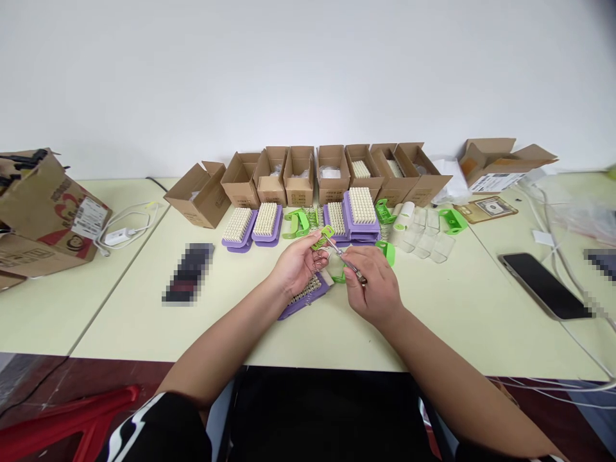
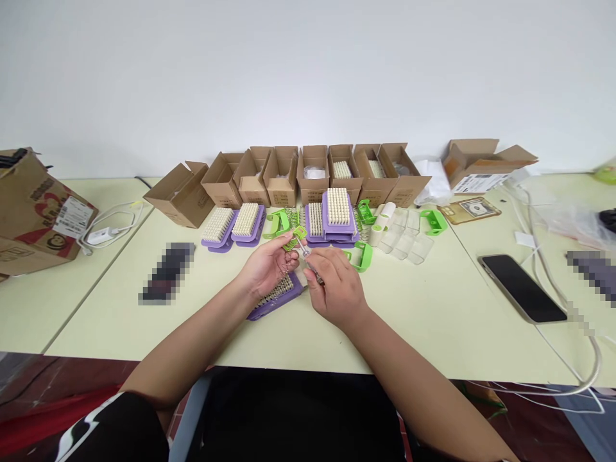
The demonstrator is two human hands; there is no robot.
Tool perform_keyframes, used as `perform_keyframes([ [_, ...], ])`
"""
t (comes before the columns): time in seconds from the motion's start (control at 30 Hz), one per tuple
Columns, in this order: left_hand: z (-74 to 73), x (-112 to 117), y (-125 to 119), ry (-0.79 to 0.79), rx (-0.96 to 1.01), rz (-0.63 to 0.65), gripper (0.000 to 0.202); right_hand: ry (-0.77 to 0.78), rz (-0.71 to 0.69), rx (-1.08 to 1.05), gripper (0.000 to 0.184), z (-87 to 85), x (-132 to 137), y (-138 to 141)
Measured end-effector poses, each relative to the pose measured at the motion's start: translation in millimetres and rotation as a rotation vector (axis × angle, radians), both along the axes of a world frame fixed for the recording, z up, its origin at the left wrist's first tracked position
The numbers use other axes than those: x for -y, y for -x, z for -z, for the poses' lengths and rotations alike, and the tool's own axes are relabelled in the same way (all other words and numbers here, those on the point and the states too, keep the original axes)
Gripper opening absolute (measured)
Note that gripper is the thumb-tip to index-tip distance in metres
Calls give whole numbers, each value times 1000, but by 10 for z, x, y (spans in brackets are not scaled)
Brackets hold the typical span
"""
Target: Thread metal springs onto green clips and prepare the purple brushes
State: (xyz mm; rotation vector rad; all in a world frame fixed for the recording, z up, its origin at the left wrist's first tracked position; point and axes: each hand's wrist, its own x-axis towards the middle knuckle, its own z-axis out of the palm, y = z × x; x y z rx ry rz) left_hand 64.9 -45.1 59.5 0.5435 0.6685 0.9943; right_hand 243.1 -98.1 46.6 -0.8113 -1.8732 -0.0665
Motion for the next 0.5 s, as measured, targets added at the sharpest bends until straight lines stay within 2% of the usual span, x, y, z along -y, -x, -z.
perform_keyframes([
  [0.1, 23, -17, -8, 4, -1, -12, 20, 105, 7, -64, 22, -81, 8, -42],
  [0.23, 15, -28, -20, 18, -29, 0, 18, 306, 40, -146, 11, -280, -24, -127],
  [0.37, -17, -17, -34, 14, -42, 58, 23, 458, 37, -113, 16, -399, -164, -162],
  [0.43, -29, -10, -37, 6, -48, 79, 27, 503, -3, -80, 19, -399, -241, -156],
  [0.5, -39, -7, -34, 10, -50, 40, 29, 500, -31, -93, 21, -381, -285, -152],
])
